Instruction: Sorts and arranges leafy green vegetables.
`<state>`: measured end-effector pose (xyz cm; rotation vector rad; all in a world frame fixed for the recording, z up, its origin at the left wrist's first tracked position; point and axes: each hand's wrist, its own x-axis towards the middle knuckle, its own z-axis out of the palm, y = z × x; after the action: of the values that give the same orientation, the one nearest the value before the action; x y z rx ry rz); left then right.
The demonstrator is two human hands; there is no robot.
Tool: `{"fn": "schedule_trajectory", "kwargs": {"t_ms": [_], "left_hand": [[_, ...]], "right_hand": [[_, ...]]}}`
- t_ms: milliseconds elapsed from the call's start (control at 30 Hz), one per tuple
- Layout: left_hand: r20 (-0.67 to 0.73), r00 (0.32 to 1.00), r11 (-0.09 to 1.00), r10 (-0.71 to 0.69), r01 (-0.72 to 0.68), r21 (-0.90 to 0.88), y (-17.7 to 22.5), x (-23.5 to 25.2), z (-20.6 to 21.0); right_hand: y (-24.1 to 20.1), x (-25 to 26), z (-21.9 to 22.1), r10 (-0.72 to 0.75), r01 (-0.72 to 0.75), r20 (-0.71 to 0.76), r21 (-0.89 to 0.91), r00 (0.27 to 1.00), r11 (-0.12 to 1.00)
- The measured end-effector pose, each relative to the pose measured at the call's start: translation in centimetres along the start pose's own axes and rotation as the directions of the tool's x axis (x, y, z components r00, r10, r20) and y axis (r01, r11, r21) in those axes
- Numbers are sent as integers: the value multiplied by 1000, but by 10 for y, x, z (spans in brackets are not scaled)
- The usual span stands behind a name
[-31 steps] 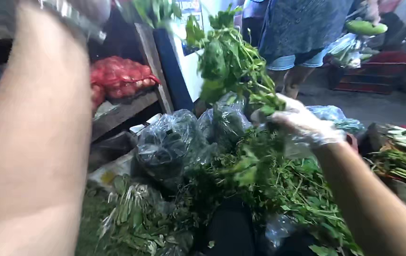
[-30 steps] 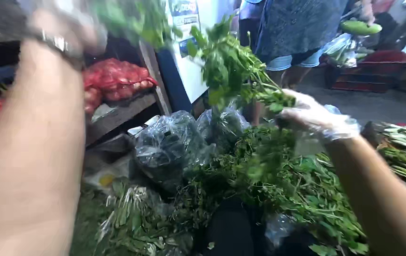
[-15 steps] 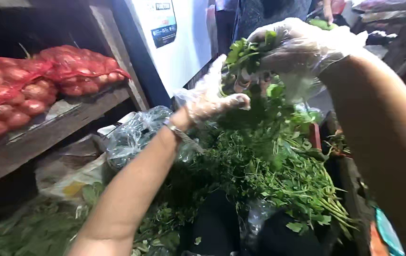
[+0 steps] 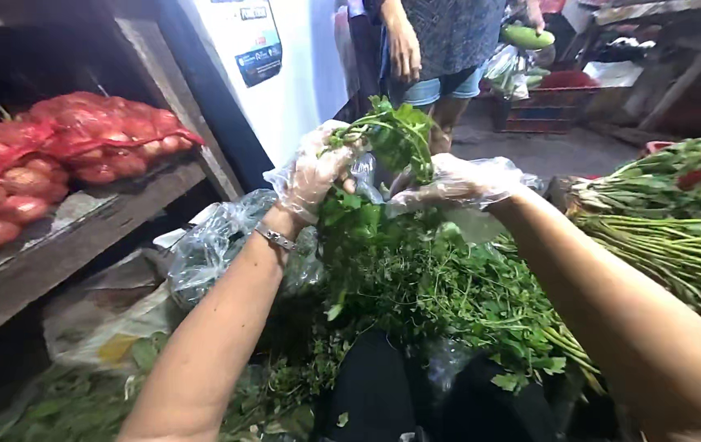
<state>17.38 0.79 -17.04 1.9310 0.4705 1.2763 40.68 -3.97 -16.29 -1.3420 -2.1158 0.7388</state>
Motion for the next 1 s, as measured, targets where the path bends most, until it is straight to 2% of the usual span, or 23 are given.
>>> {"fn": "schedule_trajectory", "kwargs": {"t_ms": [67, 133, 200, 300, 367, 433, 500, 533, 600, 667, 733, 800, 867, 900, 933, 1000], "left_hand": [[-24, 999, 1000, -24, 25, 10, -6, -3, -7], [-50, 995, 996, -81, 82, 20, -18, -9, -14], [-43, 984, 984, -171, 173, 48, -31, -24, -16], [17, 963, 962, -267, 266, 66, -49, -36, -12], [54, 958, 956, -283, 277, 92, -59, -40, -8], [85, 953, 949, -290, 276, 151, -64, -44, -5], [39, 926, 898, -377, 354, 262, -55, -55, -1], [-3, 905, 874, -425, 412, 257, -57, -60, 2], [-80, 882, 876, -464, 471, 106, -70, -72, 11], [-114, 867, 871, -486, 469, -145, -82, -80, 27], [-162, 827, 791, -539, 430, -435, -90, -88, 44], [-154, 811, 651, -564, 322, -687, -91, -93, 59], [-80, 785, 458, -614, 272, -847, -86, -93, 69], [-83, 746, 405, -661, 262, -876, -82, -91, 73], [-117, 691, 416, -714, 283, -864, -75, -86, 76], [-175, 632, 438, -755, 288, -852, -67, -73, 72]], "right_hand": [[-10, 2, -1, 82, -82, 3, 0, 997, 997], [-1, 0, -13, 5, 2, -37, 174, 999, 985], [-8, -8, -24, 19, 2, -63, 313, 998, 950], [-35, -15, -36, 88, -36, -166, 295, 982, 955], [-46, -13, -39, 75, 5, -304, 254, 950, 967], [-51, -7, -40, 45, 77, -394, 290, 918, 954], [-54, -2, -37, -1, 167, -462, 319, 887, 933], [-55, 0, -35, -34, 229, -499, 336, 866, 914], [-58, 6, -30, -64, 305, -554, 356, 830, 884], [-58, 17, -21, -92, 361, -605, 339, 791, 869], [-52, 34, -9, -125, 428, -670, 309, 732, 849], [-51, 46, 7, -88, 465, -718, 348, 690, 814], [-52, 47, 28, 19, 472, -714, 483, 700, 738], [-51, 44, 40, 60, 480, -687, 564, 724, 672], [-47, 37, 54, 100, 474, -649, 642, 754, 602], [-38, 14, 81, 211, 376, -553, 754, 806, 538]]}}
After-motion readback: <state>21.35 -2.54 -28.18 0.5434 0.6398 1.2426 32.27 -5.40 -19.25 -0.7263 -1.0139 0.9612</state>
